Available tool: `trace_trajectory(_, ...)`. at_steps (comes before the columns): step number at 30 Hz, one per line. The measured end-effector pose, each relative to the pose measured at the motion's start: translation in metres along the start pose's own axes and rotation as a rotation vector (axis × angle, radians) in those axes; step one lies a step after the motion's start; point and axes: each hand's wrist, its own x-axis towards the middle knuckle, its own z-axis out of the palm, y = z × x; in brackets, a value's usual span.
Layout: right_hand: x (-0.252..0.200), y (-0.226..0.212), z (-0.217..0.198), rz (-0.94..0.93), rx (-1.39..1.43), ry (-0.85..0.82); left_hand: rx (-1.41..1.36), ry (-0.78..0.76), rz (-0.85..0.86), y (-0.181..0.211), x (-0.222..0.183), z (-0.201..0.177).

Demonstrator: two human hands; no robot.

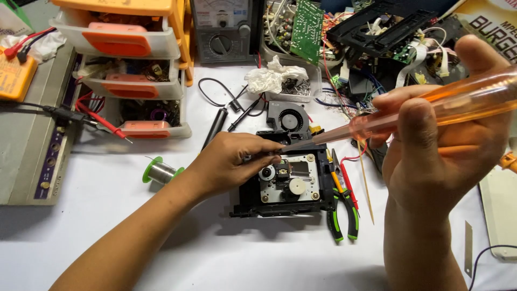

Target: Reassembling a drive mechanism by aligning internal components and fastening them with screws using a screwdriver.

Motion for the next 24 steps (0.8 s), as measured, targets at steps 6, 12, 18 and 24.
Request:
trace_trajectory(6, -0.003, -0.003, -0.025, 0.076, -0.177, -0.052, 0.05, 0.072, -0.094, 0.008, 0.003, -0.004)
trace_trajectory(12, -0.01, 0.009, -0.025, 0.007, -0.216, -0.156, -0.086, 0.109, -0.341, 0.02, 0.006, -0.011)
trace_trajectory(18, -0.009, 0.011, -0.02, -0.047, -0.339, -0.222, -0.127, 0.12, -0.371, 0.021, 0.002, -0.01)
trace_trajectory(24, -0.007, 0.007, -0.015, -0.024, -0.362, -0.227, -0.165, 0.035, -0.426, 0.021, 0.003, -0.008)
